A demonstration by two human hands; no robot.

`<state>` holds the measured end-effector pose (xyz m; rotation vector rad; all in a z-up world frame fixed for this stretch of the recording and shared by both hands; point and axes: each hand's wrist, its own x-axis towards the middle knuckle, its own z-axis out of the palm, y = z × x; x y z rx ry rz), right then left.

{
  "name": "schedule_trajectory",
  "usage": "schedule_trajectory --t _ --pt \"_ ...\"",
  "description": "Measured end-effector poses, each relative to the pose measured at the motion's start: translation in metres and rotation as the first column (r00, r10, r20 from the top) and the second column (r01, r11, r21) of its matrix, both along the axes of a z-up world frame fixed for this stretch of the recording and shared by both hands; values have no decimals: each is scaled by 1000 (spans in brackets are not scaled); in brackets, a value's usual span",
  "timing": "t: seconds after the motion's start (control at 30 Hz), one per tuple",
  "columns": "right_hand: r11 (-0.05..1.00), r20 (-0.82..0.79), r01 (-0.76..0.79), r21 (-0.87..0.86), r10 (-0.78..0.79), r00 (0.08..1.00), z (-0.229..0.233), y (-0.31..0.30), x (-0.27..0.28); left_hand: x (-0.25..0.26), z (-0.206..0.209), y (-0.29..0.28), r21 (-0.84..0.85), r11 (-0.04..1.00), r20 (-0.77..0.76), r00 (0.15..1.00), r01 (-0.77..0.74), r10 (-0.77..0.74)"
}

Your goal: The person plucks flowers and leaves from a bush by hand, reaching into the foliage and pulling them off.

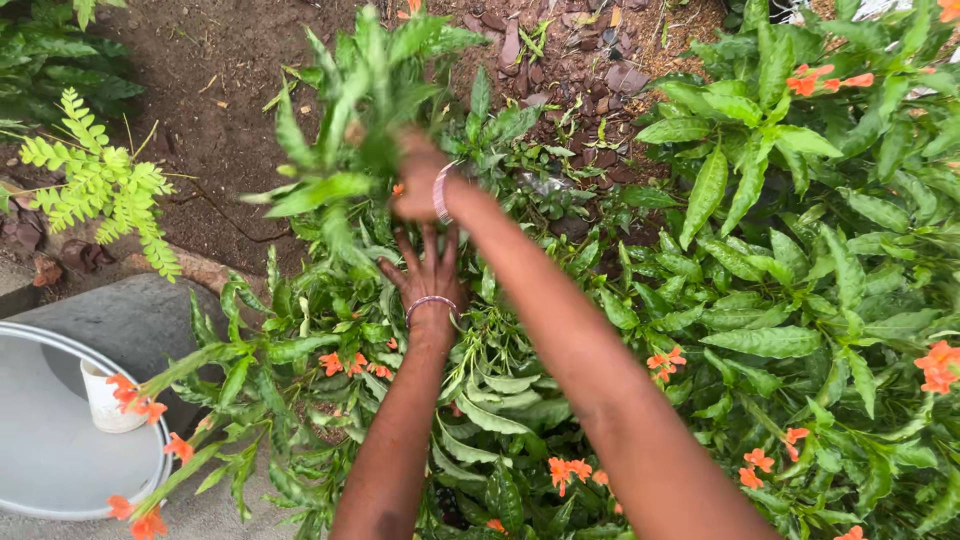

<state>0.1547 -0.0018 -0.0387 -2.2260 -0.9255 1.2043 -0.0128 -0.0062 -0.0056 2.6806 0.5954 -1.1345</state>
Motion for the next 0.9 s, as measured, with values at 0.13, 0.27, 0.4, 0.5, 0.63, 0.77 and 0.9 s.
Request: schedule_trajectory --t 0.13,0.27,0.4,0.5,0.63,0.77,0.9 --pt "895 -100 -377 -239 364 926 62 24 -58 0 7 -8 -21 999 0 999 -41 41" --pt "894 -61 -211 -395 204 977 96 6 -105 1 14 -16 -64 995 -23 997 -72 70" --pt "895 -23 -258 -364 268 963 69 -4 -128 -2 17 -29 -93 991 -58 995 -92 86" --pt "875 -74 -395 -280 391 917 37 3 -132 -2 15 -28 -82 991 -78 992 -109 102" --pt "928 -92 -293 -230 280 956 38 -11 -133 0 16 -21 -53 991 -105 987 -126 120" --pt "946 -128 -267 -183 247 961 48 -25 -126 0 15 -19 -17 990 -133 981 -141 138" --pt "958 -60 -249 -144 243 968 48 -38 -129 1 13 -31 -14 985 -168 972 -171 166"
